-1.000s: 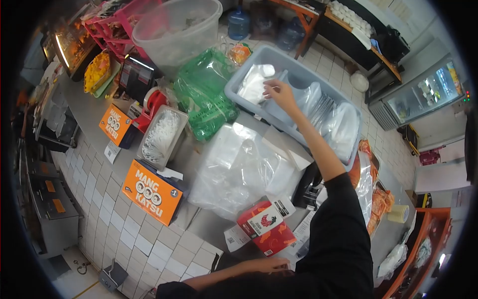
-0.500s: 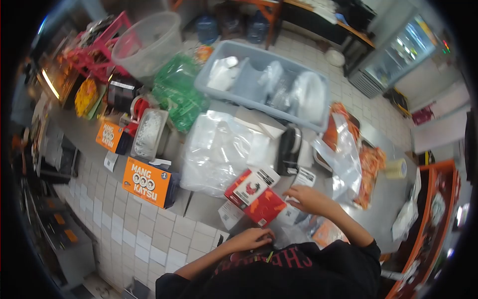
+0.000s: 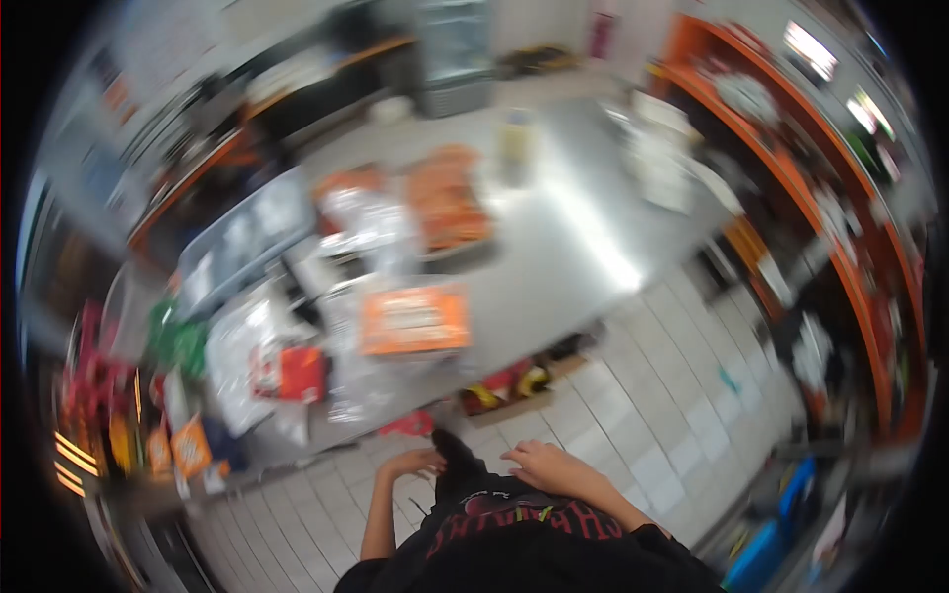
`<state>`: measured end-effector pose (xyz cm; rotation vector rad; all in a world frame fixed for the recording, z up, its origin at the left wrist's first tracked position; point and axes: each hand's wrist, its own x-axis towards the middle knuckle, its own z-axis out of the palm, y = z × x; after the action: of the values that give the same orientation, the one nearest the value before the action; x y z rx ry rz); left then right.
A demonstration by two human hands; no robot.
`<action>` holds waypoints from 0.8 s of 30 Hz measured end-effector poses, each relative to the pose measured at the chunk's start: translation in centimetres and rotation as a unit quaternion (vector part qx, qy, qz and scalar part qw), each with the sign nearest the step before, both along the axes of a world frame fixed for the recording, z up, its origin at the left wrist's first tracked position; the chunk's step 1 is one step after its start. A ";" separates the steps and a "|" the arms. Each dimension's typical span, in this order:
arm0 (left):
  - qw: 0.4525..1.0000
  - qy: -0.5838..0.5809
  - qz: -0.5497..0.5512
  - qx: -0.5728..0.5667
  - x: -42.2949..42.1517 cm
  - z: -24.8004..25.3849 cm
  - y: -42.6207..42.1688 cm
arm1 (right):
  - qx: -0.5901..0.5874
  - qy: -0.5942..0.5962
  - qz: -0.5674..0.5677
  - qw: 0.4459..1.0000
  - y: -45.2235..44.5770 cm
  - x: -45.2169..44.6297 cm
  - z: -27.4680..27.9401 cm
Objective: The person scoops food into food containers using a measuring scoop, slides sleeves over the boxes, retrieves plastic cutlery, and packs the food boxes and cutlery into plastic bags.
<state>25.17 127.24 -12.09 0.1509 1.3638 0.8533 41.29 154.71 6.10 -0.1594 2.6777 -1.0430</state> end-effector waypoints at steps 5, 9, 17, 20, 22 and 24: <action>0.916 0.217 0.333 -0.057 11.6 -15.1 0.2 | -0.050 -0.259 -0.059 0.963 8.1 12.0 -5.8; 0.974 0.108 0.090 -0.177 16.2 -10.9 7.6 | -0.105 -0.103 -0.123 0.981 17.9 15.1 -9.3; 0.966 0.068 -0.132 -0.213 14.7 -7.6 37.2 | -0.080 0.063 -0.606 0.789 46.9 28.3 -32.9; 0.985 -0.012 -0.063 -0.158 10.4 -20.3 43.4 | 0.058 -0.291 -0.550 0.781 51.1 43.6 -39.4; 0.942 0.182 -0.275 -0.066 11.3 -21.1 52.0 | -0.338 -0.295 -0.708 0.546 52.3 50.0 -32.4; 0.605 0.520 -0.586 0.146 11.4 -21.1 64.0 | -0.374 -0.235 -0.745 0.499 53.7 56.6 -29.7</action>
<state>36.53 191.25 -33.21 1.8374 1.6681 -0.3167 97.86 208.43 -23.60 2.1933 1.0593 -2.0045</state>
